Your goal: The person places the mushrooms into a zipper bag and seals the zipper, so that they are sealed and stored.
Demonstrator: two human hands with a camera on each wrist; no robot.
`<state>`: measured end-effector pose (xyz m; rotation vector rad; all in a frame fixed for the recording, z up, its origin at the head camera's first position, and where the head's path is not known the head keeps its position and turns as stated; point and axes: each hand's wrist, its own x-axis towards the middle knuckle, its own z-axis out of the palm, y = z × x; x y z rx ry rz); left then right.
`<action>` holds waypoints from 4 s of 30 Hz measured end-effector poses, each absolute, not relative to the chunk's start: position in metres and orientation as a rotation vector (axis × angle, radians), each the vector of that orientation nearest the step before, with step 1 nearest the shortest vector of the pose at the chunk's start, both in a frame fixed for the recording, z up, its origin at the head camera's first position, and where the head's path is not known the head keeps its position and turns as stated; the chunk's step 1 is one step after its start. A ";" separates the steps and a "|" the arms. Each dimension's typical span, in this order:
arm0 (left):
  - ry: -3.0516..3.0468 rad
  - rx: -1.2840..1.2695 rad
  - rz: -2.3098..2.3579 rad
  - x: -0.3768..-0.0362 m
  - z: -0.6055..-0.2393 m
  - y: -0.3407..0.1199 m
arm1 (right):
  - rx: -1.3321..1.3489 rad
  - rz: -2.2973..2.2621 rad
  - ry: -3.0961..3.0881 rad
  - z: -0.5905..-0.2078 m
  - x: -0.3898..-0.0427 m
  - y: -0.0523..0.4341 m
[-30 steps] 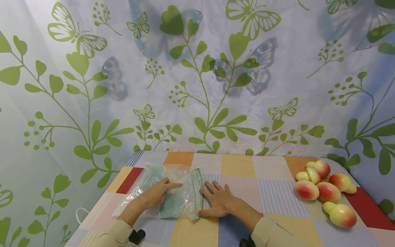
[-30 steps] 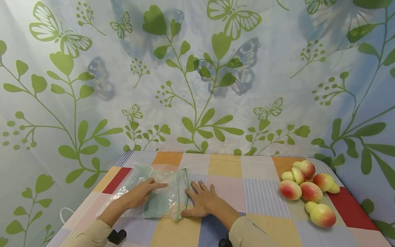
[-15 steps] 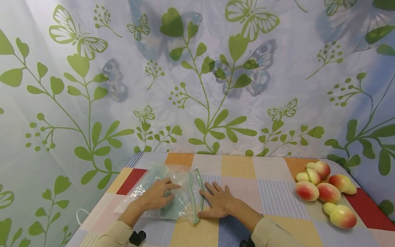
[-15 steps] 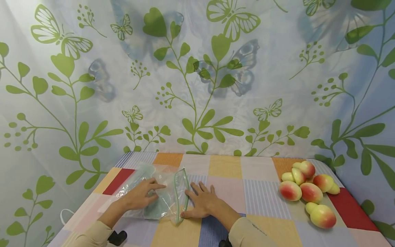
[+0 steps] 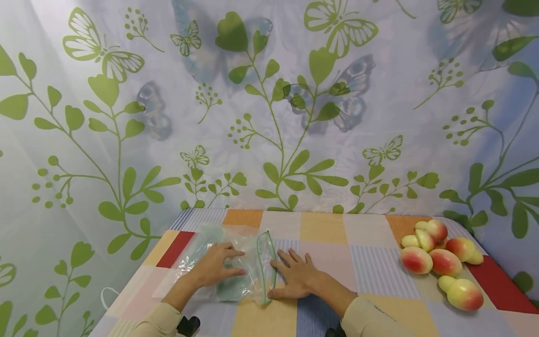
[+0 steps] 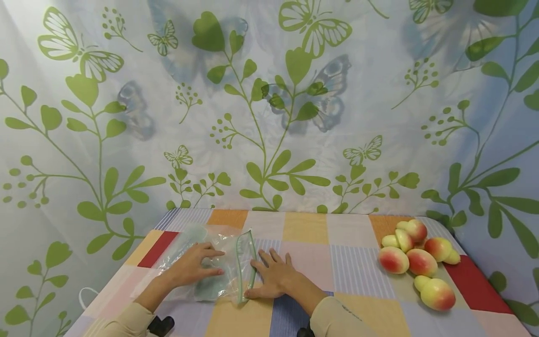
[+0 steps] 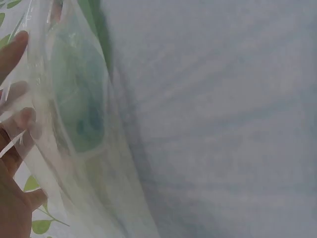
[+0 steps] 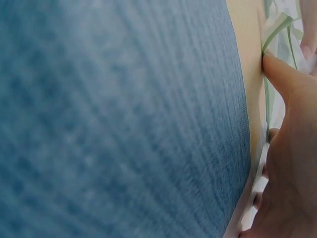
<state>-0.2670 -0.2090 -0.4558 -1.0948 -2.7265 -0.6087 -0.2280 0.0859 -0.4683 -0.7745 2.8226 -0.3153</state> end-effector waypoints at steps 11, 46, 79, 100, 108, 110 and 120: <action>-2.698 -1.154 -0.630 -0.270 -0.455 -0.200 | -0.753 -0.259 2.841 -0.472 -0.228 0.084; -2.598 -1.057 -0.863 -0.271 -0.456 -0.192 | -0.733 -0.223 2.841 -0.473 -0.230 0.083; -2.660 -0.992 -0.702 -0.264 -0.458 -0.178 | -0.713 -0.215 2.838 -0.471 -0.226 0.082; -2.694 -1.189 -0.626 -0.265 -0.454 -0.174 | -0.709 -0.212 2.855 -0.484 -0.228 0.082; -2.692 -1.239 -0.593 -0.263 -0.450 -0.173 | -0.709 -0.213 2.863 -0.476 -0.223 0.082; -2.692 -1.240 -0.572 -0.264 -0.450 -0.172 | -0.710 -0.209 2.868 -0.476 -0.222 0.081; -2.670 -1.213 -0.538 -0.265 -0.454 -0.171 | -0.712 -0.200 2.875 -0.476 -0.223 0.082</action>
